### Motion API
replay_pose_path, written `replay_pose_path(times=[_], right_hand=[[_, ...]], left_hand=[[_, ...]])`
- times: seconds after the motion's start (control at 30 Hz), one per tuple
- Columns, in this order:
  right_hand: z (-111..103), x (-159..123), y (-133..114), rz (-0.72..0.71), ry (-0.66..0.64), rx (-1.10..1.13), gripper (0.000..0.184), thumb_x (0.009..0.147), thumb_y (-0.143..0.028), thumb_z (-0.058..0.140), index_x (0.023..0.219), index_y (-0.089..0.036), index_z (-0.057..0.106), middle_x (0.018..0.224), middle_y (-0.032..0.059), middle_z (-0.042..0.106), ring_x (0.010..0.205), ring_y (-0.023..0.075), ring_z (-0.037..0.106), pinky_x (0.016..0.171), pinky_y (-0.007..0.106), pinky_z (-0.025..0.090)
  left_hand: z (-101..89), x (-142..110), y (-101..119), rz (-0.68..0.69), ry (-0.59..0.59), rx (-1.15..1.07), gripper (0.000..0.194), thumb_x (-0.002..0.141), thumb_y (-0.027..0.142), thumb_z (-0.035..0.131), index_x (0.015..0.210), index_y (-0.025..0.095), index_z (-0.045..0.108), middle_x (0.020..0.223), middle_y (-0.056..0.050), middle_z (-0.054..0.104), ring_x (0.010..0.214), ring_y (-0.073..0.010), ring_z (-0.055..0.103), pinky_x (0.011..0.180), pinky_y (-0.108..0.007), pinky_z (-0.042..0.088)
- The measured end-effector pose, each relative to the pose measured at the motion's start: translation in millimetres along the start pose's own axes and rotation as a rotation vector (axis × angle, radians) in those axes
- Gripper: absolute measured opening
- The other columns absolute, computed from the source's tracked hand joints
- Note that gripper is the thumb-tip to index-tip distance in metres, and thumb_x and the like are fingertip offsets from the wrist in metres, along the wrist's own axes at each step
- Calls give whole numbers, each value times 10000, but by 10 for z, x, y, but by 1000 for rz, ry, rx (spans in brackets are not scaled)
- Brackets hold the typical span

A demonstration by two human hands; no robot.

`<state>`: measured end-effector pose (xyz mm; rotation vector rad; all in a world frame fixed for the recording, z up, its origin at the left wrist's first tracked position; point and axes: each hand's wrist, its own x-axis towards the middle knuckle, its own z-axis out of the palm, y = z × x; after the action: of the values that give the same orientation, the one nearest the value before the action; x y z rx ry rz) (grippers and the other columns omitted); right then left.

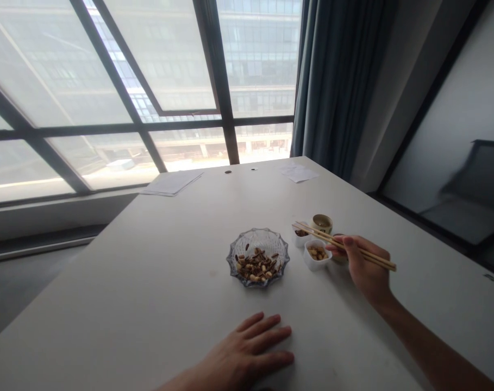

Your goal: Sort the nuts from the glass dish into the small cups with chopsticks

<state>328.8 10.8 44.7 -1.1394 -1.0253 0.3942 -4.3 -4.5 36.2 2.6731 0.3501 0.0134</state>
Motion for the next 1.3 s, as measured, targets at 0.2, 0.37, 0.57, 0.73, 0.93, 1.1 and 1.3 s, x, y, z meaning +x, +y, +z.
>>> replay_pose_path(times=[0.2,0.37,0.57,0.73,0.93,1.1,1.3], right_hand=[[74,-95,-101,29,-146,97,404,966,-560,752,858,-177,825,713,104,813,592,259,807,538,300,688],[159,-234,-58,83,-329,90,409,994,-554,720,858,-182,824,694,98,808,568,225,794,548,274,678],[311,-368,109,179,-391,61,458,972,-610,720,861,-176,810,744,113,819,601,234,797,555,297,672],[331,-431,172,184,-416,4,462,1007,-608,675,896,-180,809,810,115,828,649,242,803,582,319,669],[276,-417,86,83,-460,-130,460,1072,-553,593,891,-192,815,820,93,819,652,211,775,628,317,643],[332,-396,0,12,-512,-161,451,1090,-516,568,862,-198,793,833,82,800,671,203,747,636,330,614],[403,-391,39,-9,-597,-93,382,1083,-492,585,912,-221,793,892,77,791,765,217,744,678,342,626]], left_hand=[[-43,11,13,-2,-20,8,562,1012,355,727,1546,312,557,1706,-28,431,1576,-342,407,1317,-517,303],[-36,36,-5,-6,-49,21,613,974,356,772,1546,301,558,1708,-28,425,1581,-358,392,1307,-548,310],[34,30,-37,21,-20,-3,586,999,404,731,1546,293,553,1707,-40,429,1589,-356,380,1315,-550,289],[56,23,-42,14,-20,-34,523,1073,502,593,1553,299,543,1717,-30,417,1602,-344,359,1320,-565,273],[56,1,-39,13,-3,-77,534,1064,489,602,1562,310,532,1720,-31,412,1609,-339,346,1330,-563,247],[58,7,-33,4,-9,-78,565,1030,431,651,1567,299,533,1714,-50,422,1610,-354,340,1330,-568,239],[88,-19,-44,2,-7,-64,589,1011,402,661,1573,297,522,1720,-53,411,1614,-356,330,1327,-575,241]])
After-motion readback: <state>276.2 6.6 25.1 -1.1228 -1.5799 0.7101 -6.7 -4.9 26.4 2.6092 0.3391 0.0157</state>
